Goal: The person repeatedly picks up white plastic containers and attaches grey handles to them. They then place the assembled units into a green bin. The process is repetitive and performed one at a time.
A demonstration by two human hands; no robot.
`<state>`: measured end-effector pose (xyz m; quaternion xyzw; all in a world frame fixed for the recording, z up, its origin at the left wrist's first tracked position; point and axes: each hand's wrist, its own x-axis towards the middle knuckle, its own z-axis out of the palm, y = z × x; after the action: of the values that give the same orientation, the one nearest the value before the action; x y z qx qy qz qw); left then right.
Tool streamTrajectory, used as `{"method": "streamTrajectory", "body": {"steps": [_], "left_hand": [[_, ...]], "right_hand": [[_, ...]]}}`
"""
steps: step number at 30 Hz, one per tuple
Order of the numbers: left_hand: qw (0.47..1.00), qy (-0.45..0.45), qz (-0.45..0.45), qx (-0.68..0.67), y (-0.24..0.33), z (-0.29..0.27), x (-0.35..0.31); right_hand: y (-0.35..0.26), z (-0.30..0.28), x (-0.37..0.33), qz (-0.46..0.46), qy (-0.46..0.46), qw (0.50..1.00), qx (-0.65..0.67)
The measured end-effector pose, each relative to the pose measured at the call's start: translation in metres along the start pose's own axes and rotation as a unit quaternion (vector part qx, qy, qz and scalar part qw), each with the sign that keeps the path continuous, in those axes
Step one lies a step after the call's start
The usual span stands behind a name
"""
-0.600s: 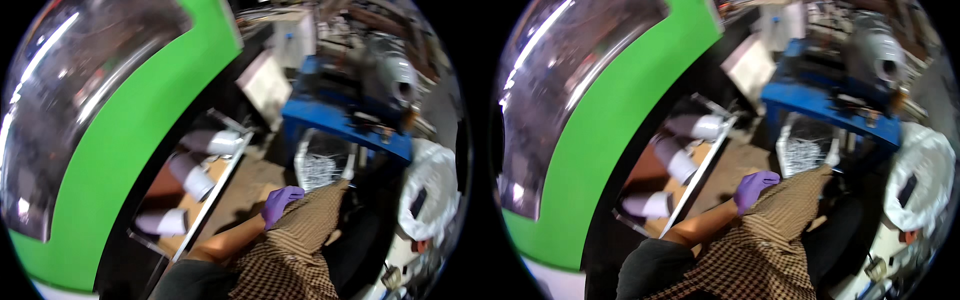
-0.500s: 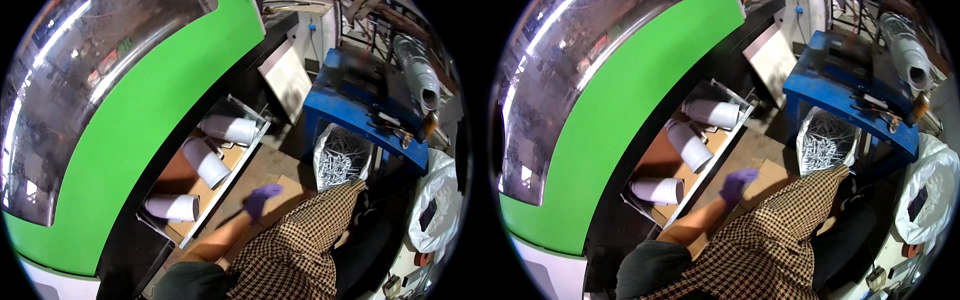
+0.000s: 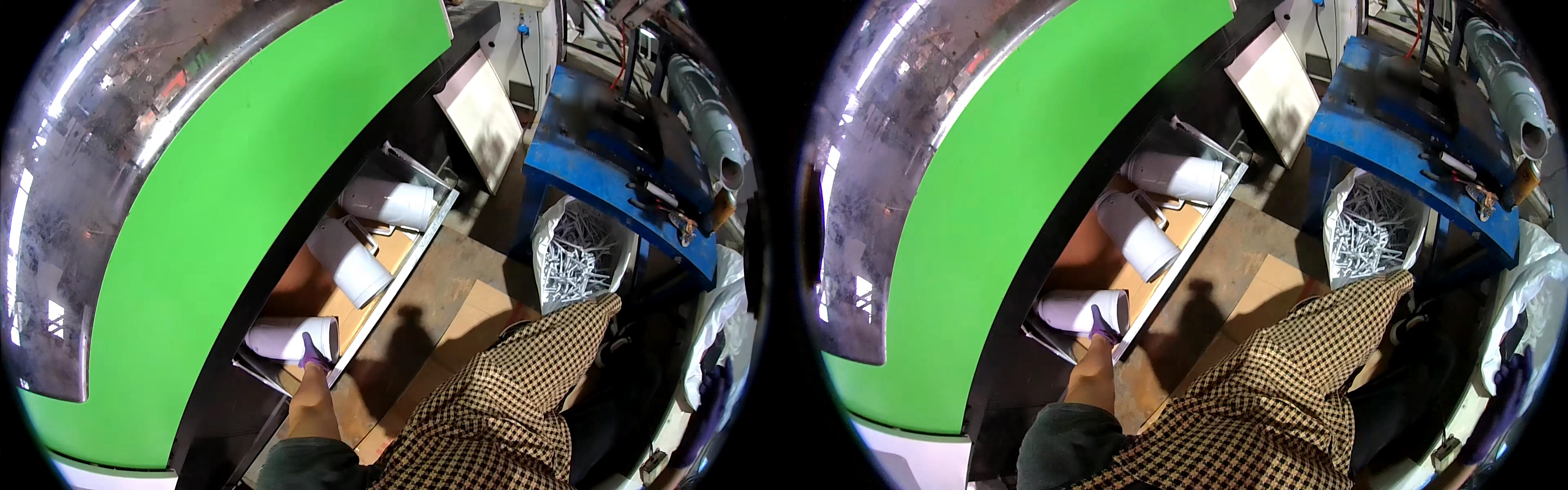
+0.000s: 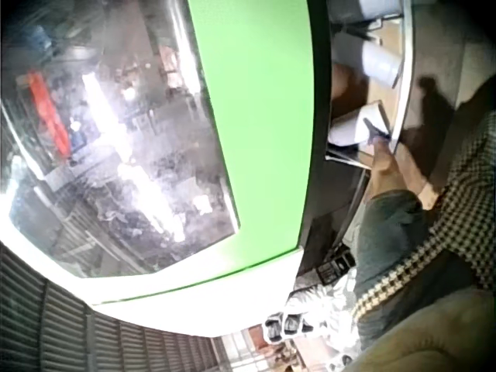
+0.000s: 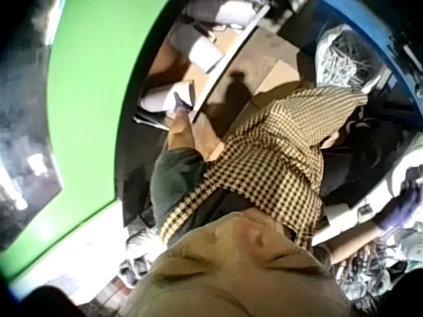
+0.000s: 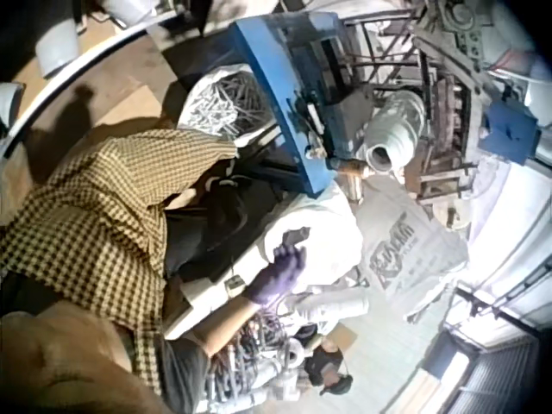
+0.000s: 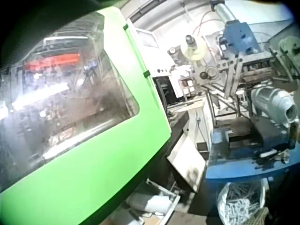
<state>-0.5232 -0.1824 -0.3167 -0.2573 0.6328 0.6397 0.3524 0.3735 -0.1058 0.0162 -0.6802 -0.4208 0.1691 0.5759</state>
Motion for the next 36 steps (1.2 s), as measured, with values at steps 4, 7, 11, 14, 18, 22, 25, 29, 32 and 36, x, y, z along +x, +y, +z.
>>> {"method": "streamTrajectory", "body": {"steps": [4, 7, 11, 14, 18, 22, 25, 29, 32, 36], "left_hand": [[0.966, -0.237, 0.013, -0.106, 0.010, 0.048, -0.058], [0.892, -0.403, -0.018, -0.207, -0.016, 0.074, -0.175], [0.828, -0.531, -0.114, -0.137, -0.095, 0.091, -0.347], [0.840, -0.532, -0.079, 0.072, -0.144, 0.099, -0.414], [0.648, -0.644, 0.047, 0.404, -0.145, 0.139, -0.404], [0.653, -0.730, -0.202, -0.026, -0.131, 0.202, -0.385], [0.627, -0.750, 0.012, 0.210, -0.122, 0.251, -0.379], [0.624, -0.776, 0.024, 0.087, -0.105, 0.289, -0.393], [0.636, -0.762, 0.018, 0.118, -0.073, 0.308, -0.421], [0.545, -0.789, 0.237, 0.153, -0.034, 0.306, -0.460]], "right_hand": [[-0.032, 0.077, -0.037, 0.044, -0.136, 0.988, 0.060], [-0.052, 0.140, -0.081, 0.054, -0.253, 0.957, 0.129], [-0.064, 0.236, -0.118, -0.062, -0.498, 0.863, 0.059], [-0.060, 0.262, -0.126, -0.009, -0.537, 0.832, 0.136], [-0.040, 0.225, -0.114, 0.098, -0.386, 0.892, 0.216], [-0.022, 0.167, -0.096, -0.066, -0.384, 0.914, 0.114], [-0.016, 0.145, -0.086, -0.227, -0.355, 0.907, 0.010], [-0.013, 0.149, -0.062, -0.197, -0.379, 0.904, -0.005], [-0.010, 0.169, -0.032, -0.241, -0.388, 0.888, 0.052], [-0.020, 0.182, -0.017, -0.274, -0.286, 0.878, -0.269]]}}
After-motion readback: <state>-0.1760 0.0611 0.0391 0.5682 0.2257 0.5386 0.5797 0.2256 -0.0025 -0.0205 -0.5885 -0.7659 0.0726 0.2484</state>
